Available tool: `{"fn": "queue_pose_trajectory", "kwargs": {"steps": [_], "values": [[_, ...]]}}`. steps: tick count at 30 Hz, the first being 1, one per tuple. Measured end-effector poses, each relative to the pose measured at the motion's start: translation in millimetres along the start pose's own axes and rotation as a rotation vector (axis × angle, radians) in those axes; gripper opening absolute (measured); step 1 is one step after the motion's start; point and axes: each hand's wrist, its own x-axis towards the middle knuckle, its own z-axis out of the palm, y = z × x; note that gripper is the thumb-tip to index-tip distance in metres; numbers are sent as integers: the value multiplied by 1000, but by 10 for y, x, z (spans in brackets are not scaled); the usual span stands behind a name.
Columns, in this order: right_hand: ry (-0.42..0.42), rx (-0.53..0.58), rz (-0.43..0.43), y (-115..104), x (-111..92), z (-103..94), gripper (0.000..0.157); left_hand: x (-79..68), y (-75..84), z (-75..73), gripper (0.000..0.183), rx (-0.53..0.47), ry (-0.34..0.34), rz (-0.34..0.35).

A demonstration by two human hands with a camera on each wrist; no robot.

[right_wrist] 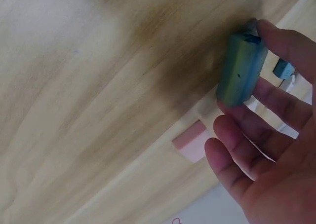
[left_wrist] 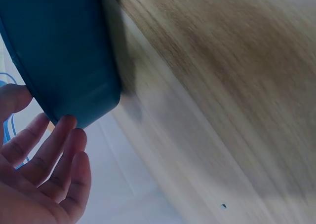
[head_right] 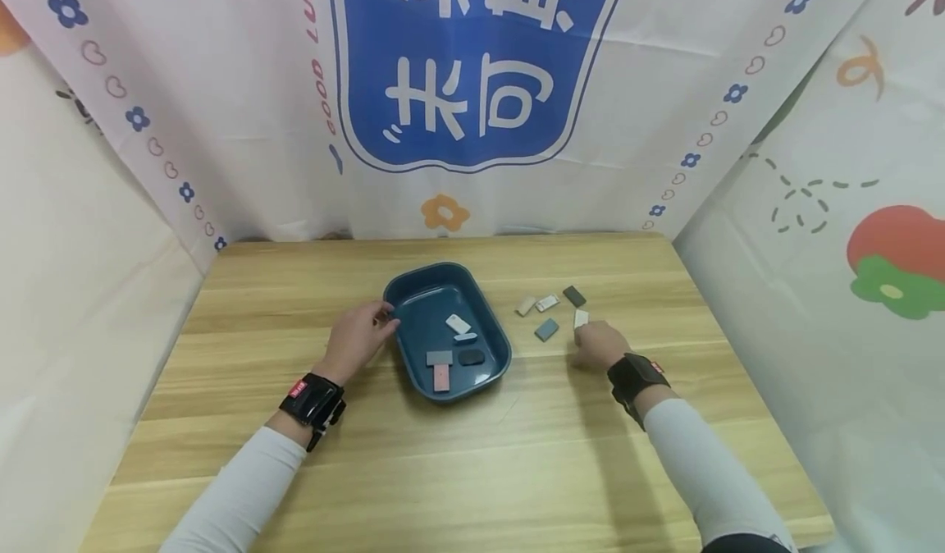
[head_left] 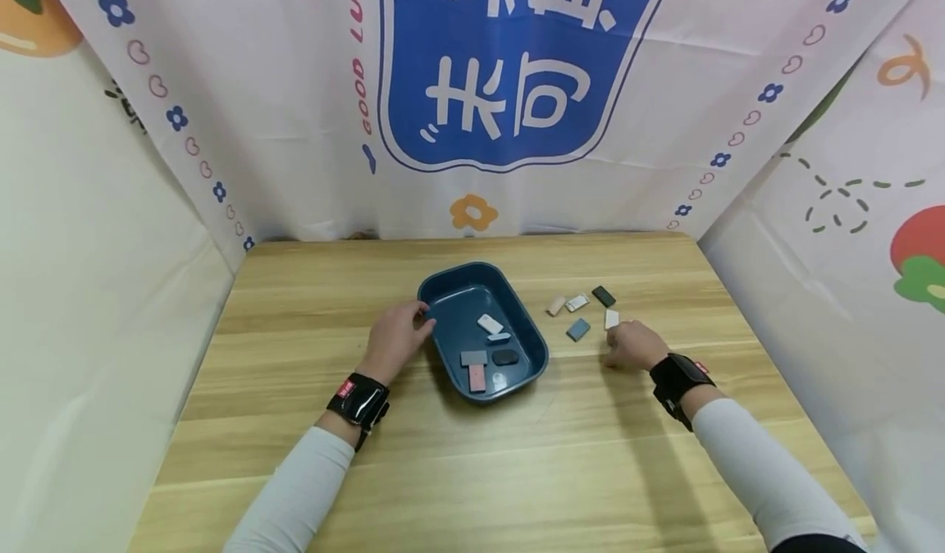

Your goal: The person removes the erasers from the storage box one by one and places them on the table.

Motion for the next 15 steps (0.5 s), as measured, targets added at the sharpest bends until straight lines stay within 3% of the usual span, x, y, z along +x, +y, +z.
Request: {"fn": "queue_pose_trajectory", "kwargs": {"steps": [3,6,11,15], "values": [[0,-19,14,-61,20,-104,27,-25,-12,-6,30,7,6,8],[20,-15,-1,-229,112,-329,31,-46,-29,-22,29,8,18,1],[101,-26,-79,-715,438,-709,39,-53,-35,-45,28,17,29,-10],[128,-60,-142,-1196,690,-788,39,-35,-9,-35,29,40,17,19]]}}
